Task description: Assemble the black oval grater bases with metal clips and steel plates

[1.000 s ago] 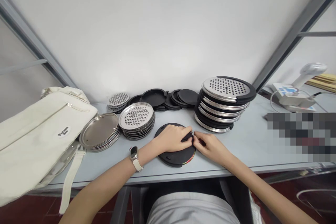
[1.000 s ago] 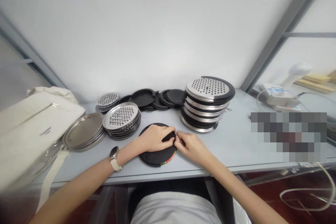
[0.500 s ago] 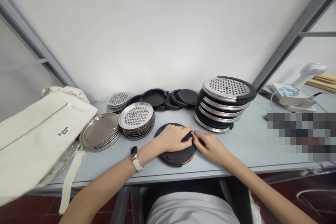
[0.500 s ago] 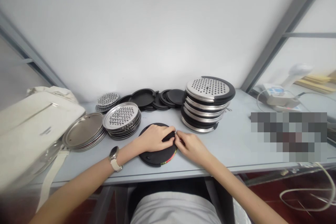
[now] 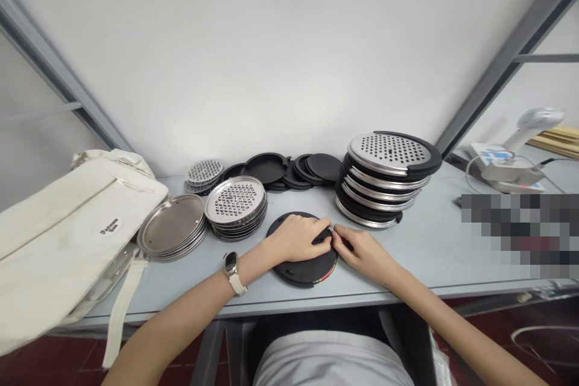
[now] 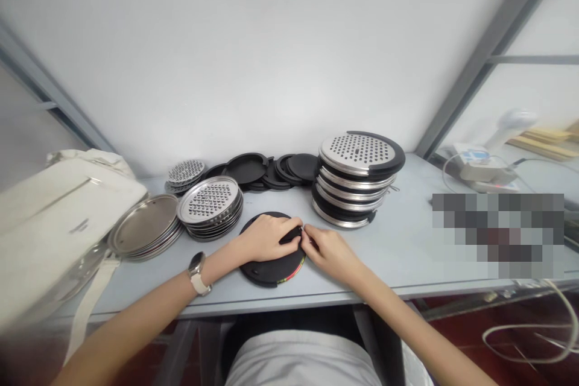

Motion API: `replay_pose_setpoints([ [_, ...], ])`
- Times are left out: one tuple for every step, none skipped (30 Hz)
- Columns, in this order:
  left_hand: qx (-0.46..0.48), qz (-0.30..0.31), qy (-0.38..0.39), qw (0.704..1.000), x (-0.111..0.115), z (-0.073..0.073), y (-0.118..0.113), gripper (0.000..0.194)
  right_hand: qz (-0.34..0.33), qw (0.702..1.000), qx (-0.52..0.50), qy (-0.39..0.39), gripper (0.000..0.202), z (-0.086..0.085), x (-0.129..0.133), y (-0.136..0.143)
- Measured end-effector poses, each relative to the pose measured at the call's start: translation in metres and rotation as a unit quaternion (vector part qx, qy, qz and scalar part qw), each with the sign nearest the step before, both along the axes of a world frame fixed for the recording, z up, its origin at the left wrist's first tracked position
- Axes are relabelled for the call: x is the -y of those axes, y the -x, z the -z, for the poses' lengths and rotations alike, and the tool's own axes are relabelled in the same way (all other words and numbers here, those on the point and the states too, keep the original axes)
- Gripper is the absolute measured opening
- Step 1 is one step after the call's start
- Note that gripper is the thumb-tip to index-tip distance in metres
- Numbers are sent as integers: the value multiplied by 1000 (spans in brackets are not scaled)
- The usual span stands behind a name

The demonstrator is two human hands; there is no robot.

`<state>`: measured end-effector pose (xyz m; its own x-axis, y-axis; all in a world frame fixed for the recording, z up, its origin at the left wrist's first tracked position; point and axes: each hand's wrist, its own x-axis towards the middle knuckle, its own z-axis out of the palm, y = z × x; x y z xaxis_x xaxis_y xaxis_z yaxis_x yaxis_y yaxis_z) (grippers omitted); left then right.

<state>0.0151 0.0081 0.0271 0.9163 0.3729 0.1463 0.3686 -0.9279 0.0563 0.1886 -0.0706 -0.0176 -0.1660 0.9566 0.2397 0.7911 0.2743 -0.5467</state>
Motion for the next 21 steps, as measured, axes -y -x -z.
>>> replay_pose_setpoints([
  [1, 0, -1, 1000, 0, 0, 0, 18, 0, 1000, 0, 0, 25, 0, 0, 0],
  [2, 1, -2, 1000, 0, 0, 0, 18, -1, 1000, -1, -1, 25, 0, 0, 0],
  [3, 2, -4, 1000, 0, 0, 0, 18, -2, 1000, -2, -2, 25, 0, 0, 0],
  [4, 3, -5, 1000, 0, 0, 0, 18, -2, 1000, -3, -4, 25, 0, 0, 0],
  [5, 3, -6, 1000, 0, 0, 0, 18, -2, 1000, -4, -5, 26, 0, 0, 0],
  [6, 3, -7, 1000, 0, 0, 0, 18, -2, 1000, -5, -6, 26, 0, 0, 0],
  [6, 3, -6, 1000, 0, 0, 1, 18, -1, 1000, -5, -7, 26, -1, 0, 0],
  [6, 3, -5, 1000, 0, 0, 1, 18, 0, 1000, -5, -7, 27, -1, 0, 0],
  [6, 2, -4, 1000, 0, 0, 1, 18, 0, 1000, -6, -7, 27, -1, 0, 0],
  [6, 3, -2, 1000, 0, 0, 1, 18, 0, 1000, -6, -7, 27, -1, 0, 1],
  [7, 3, -1, 1000, 0, 0, 1, 18, 0, 1000, -7, -7, 27, -1, 0, 1],
  [6, 3, 0, 1000, 0, 0, 1, 18, -1, 1000, -8, -8, 27, -1, 0, 1],
  [6, 3, 2, 1000, 0, 0, 1, 18, -2, 1000, -9, -10, 26, 0, 0, 1],
  [4, 2, 3, 1000, 0, 0, 1, 18, -2, 1000, -10, -12, 26, 0, 0, 1],
  [3, 1, 5, 1000, 0, 0, 1, 19, -2, 1000, -10, -14, 26, 0, 0, 1],
  [2, -1, 6, 1000, 0, 0, 1, 19, -2, 1000, -10, -14, 26, 0, 0, 1],
  [1, -1, 7, 1000, 0, 0, 1, 19, -3, 1000, -10, -14, 25, 0, 0, 1],
  [0, -1, 6, 1000, 0, 0, 1, 19, -3, 1000, -9, -13, 25, 0, 0, 0],
  [0, -1, 6, 1000, 0, 0, 1, 19, -2, 1000, -9, -12, 25, 0, 0, 0],
  [1, -1, 6, 1000, 0, 0, 1, 19, -2, 1000, -9, -11, 25, 0, 0, 0],
  [1, 0, 5, 1000, 0, 0, 1, 19, -1, 1000, -9, -9, 25, 1, 0, 0],
])
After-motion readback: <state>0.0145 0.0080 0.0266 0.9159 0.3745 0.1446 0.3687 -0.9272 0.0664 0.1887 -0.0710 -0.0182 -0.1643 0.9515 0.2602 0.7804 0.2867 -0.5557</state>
